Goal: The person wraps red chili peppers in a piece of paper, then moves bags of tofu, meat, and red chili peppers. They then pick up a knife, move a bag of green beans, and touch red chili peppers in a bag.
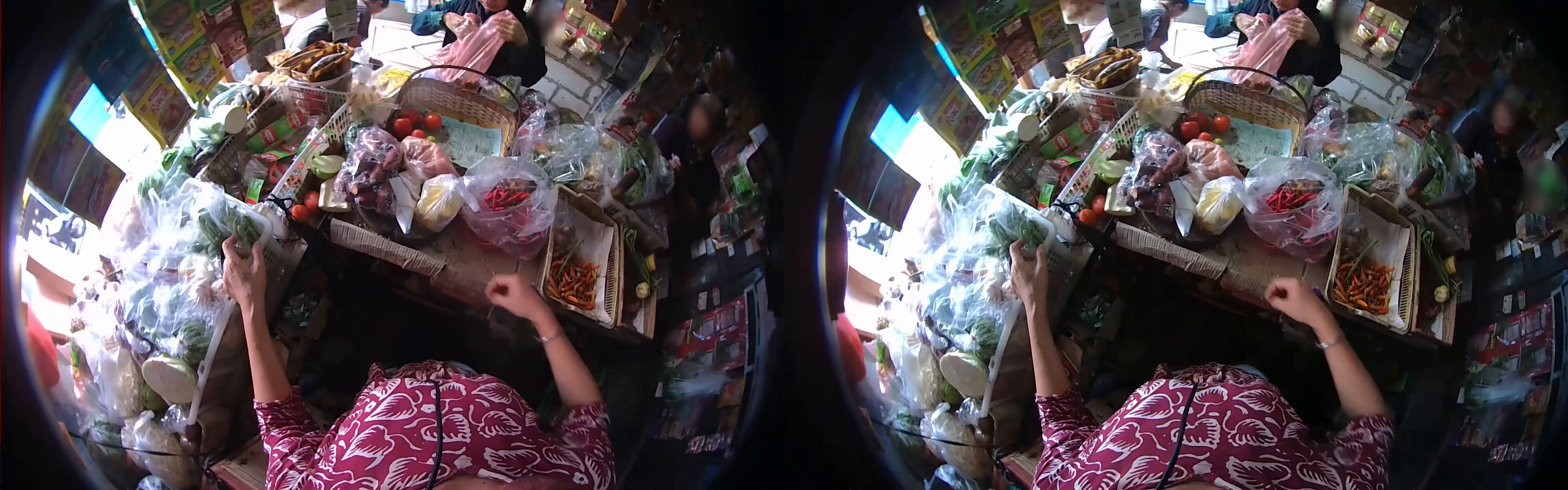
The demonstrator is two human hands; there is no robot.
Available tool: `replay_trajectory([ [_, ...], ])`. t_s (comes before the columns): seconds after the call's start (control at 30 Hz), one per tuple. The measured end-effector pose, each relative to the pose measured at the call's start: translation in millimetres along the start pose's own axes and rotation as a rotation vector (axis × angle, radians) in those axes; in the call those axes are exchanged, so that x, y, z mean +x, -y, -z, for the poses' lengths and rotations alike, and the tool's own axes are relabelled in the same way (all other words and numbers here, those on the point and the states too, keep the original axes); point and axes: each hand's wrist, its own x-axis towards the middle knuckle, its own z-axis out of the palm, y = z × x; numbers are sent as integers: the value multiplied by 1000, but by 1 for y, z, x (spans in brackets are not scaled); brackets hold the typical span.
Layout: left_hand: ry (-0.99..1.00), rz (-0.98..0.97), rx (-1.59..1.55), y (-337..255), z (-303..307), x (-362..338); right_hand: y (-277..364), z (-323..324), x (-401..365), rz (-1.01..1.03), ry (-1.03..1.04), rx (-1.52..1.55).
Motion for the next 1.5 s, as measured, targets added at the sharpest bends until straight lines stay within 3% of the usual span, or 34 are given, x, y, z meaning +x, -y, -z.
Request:
replay_trajectory([
  [0.1, -15, -37, 42, 0, -1, 1, -41, 19, -73, -262, 363, 61],
  [0.13, -11, -46, 40, 1, -1, 1, -44, 21, -95, -506, 407, -198],
  [0.17, -7, -39, 52, 1, -2, 2, -68, 14, -121, -455, 447, -570],
  [0.2, -4, -28, 65, 0, -2, 2, -71, 10, -130, -557, 598, -733],
  [0.27, -19, -22, 90, -4, 0, 0, -71, -1, -128, -457, 496, -299],
  [0.4, 5, 18, 41, -4, 2, 1, -12, -29, -61, -207, 358, -45],
  [0.6, 3, 110, 11, -5, 4, 8, 34, -16, 29, -30, 361, -46],
  [0.7, -48, 158, 7, -5, 1, 11, 29, -4, 62, -30, 529, -83],
  [0.77, -72, 187, 30, -7, -1, 14, 6, -3, 82, 213, 598, -189],
  [1.07, -193, 288, 156, -8, -13, 17, -36, 3, 112, 213, 844, 25],
  [1.3, -326, 282, 220, -8, -23, 17, -46, -20, 113, 229, 577, 52],
  [1.5, -481, 272, 218, -25, -24, 11, -49, -25, 120, 217, 610, 28],
])
